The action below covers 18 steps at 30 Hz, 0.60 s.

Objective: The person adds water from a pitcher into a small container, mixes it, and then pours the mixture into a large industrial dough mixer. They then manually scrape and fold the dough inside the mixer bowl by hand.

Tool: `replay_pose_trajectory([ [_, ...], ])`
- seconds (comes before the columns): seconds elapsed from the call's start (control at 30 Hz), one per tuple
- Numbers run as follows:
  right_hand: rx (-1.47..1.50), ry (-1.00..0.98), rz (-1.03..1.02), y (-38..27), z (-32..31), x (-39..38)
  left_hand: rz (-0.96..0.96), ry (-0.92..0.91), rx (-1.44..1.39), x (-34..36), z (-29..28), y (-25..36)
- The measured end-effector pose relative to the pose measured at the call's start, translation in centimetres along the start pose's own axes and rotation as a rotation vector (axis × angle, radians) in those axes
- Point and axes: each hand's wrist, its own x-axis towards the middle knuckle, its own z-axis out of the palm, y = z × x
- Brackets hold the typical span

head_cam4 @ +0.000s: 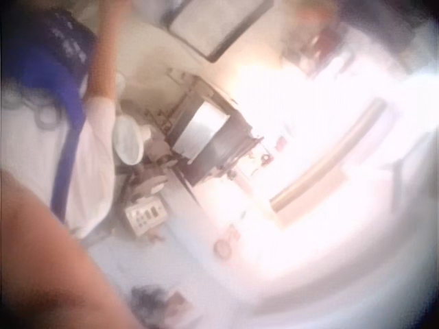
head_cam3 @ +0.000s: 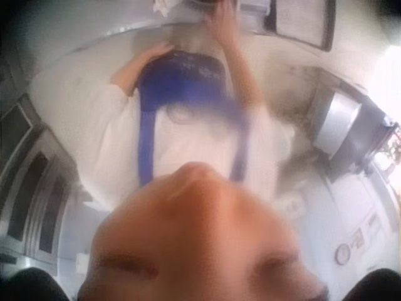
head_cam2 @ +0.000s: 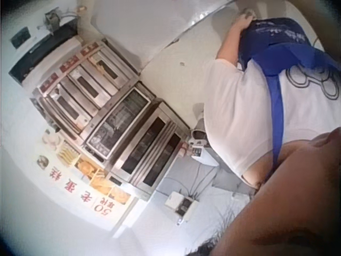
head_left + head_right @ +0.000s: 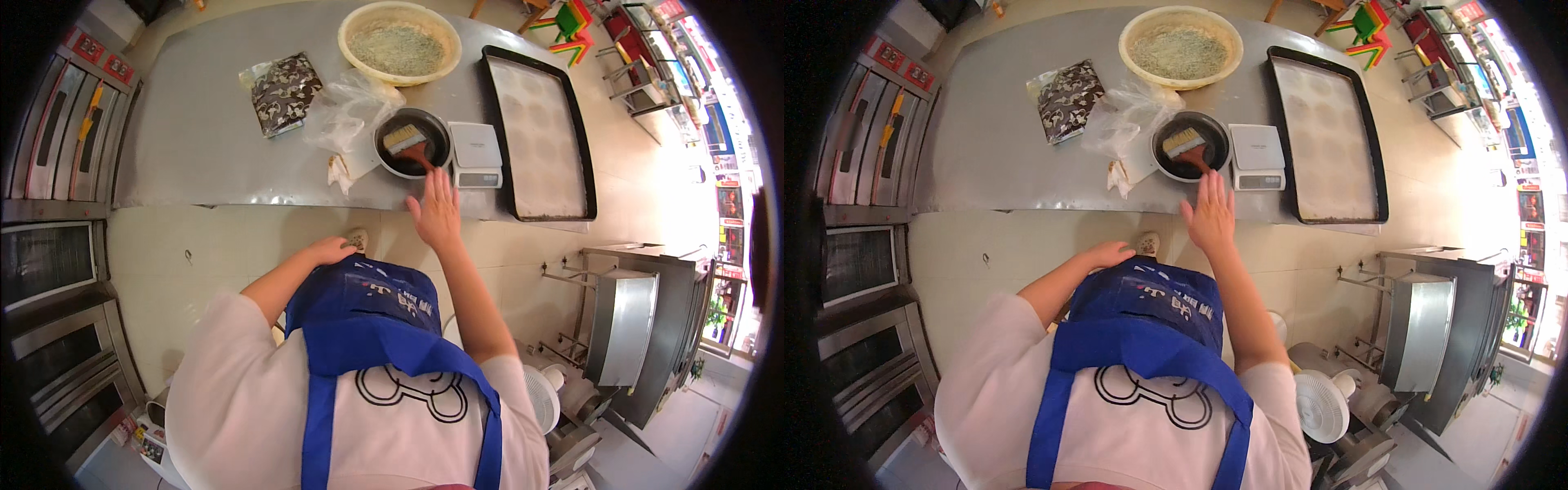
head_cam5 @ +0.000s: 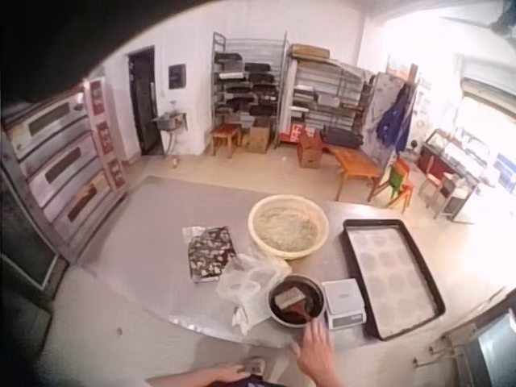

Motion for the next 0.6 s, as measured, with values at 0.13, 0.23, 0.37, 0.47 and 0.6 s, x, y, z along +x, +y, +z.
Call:
replay_pose_trajectory([
  [0.13, -0.109, -0.166, -0.108, 0.7, 4.6, 10.6, -0.008, 0.153, -0.503, -0.4, -3.1, 2.1],
  [0.23, -0.155, -0.328, -0.045, 2.5, 9.1, 14.8, -0.060, 0.328, -0.767, -1.7, -3.6, 3.6],
  [0.37, -0.149, -0.426, 0.018, 1.5, 11.0, 16.4, -0.125, 0.469, -0.891, -4.3, -2.3, 4.4],
  [0.47, -0.140, -0.353, -0.040, 1.2, 10.2, 16.7, -0.229, 0.327, -1.174, -6.1, -2.6, 6.7],
  [0.6, -0.131, -0.406, -0.079, 2.5, 9.8, 16.6, -0.111, 0.206, -1.515, -4.1, -5.2, 9.7],
])
